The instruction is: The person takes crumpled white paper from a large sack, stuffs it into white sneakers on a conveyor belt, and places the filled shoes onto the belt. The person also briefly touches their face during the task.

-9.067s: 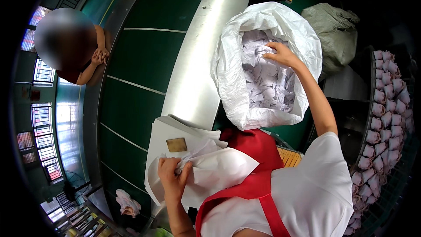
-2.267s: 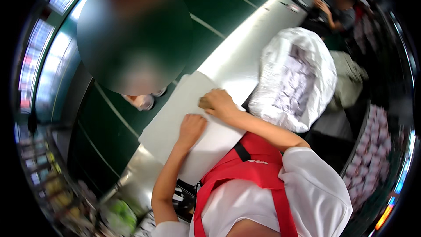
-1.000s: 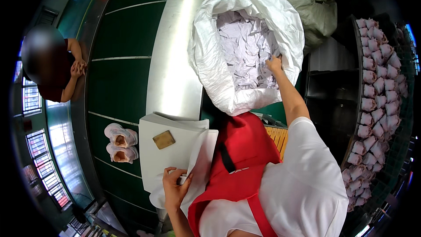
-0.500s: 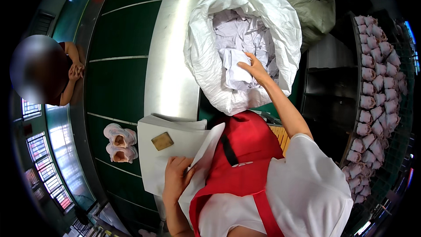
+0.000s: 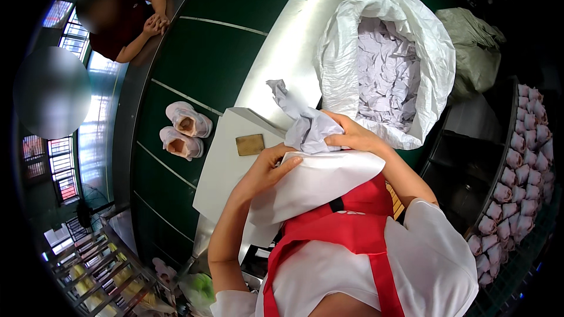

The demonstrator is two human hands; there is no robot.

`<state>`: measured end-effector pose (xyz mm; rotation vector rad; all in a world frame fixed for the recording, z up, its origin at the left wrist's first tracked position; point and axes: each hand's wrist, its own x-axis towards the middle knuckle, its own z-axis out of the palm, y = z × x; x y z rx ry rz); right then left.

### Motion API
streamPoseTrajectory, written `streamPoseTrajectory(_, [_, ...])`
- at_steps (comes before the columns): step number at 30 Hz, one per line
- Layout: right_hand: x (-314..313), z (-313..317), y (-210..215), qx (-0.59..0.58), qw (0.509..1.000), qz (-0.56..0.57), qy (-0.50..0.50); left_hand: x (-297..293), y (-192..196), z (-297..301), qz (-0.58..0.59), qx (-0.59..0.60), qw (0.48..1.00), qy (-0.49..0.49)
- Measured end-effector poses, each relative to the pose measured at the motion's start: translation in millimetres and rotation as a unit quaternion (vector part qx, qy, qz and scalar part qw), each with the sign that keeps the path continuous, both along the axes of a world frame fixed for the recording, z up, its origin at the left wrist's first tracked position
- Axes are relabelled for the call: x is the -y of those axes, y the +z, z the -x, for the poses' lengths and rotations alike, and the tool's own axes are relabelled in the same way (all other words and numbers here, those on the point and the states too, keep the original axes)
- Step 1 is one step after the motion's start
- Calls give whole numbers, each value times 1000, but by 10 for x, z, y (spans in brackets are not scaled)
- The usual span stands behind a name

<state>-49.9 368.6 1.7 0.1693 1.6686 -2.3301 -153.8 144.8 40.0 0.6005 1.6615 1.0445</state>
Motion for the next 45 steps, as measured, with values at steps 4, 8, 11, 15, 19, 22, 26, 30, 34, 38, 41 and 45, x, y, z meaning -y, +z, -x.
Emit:
streamPoseTrajectory(4, [-37, -9, -56, 88, 962, 257, -4, 205, -5, -88, -53, -113, 992, 21])
streamPoseTrajectory(8, [-88, 23, -133, 105, 982, 153, -16, 366, 76, -133, -65, -187, 979, 50])
streamPoseTrajectory(11, [13, 82, -139, 60, 991, 29, -119, 497, 114, -198, -37, -181, 978, 100])
streamPoseTrajectory(15, [341, 110, -98, -47, 992, -25, -111, 714, 76, -307, -18, -191, 967, 168])
streamPoseTrajectory(19, [451, 251, -50, -19, 995, -83, 42, 930, 86, -339, -19, -217, 966, 138])
streamPoseTrajectory(22, [417, 426, 28, 16, 987, -150, -54, 1043, 306, -395, 163, -465, 870, 10])
streamPoseTrajectory(26, [785, 440, 248, -233, 810, -539, 10, 984, 601, -666, -27, -475, 878, -61])
streamPoseTrajectory(30, [1187, 296, 475, -411, 764, -484, 112, 1018, 439, -704, 122, -659, 739, -72])
streamPoseTrajectory(34, [1044, 253, 480, -371, 751, -546, -30, 1436, 172, -726, 78, -695, 714, 16])
streamPoseTrajectory(38, [1005, 154, 355, -316, 811, -491, -10, 1660, 187, -874, 104, -657, 745, 43])
streamPoseTrajectory(41, [1166, 131, 358, -214, 860, -462, 26, 1682, 542, -1039, 96, -623, 776, 10])
streamPoseTrajectory(45, [1390, 257, 510, -347, 844, -397, 103, 1528, 872, -1113, 20, -587, 808, -49])
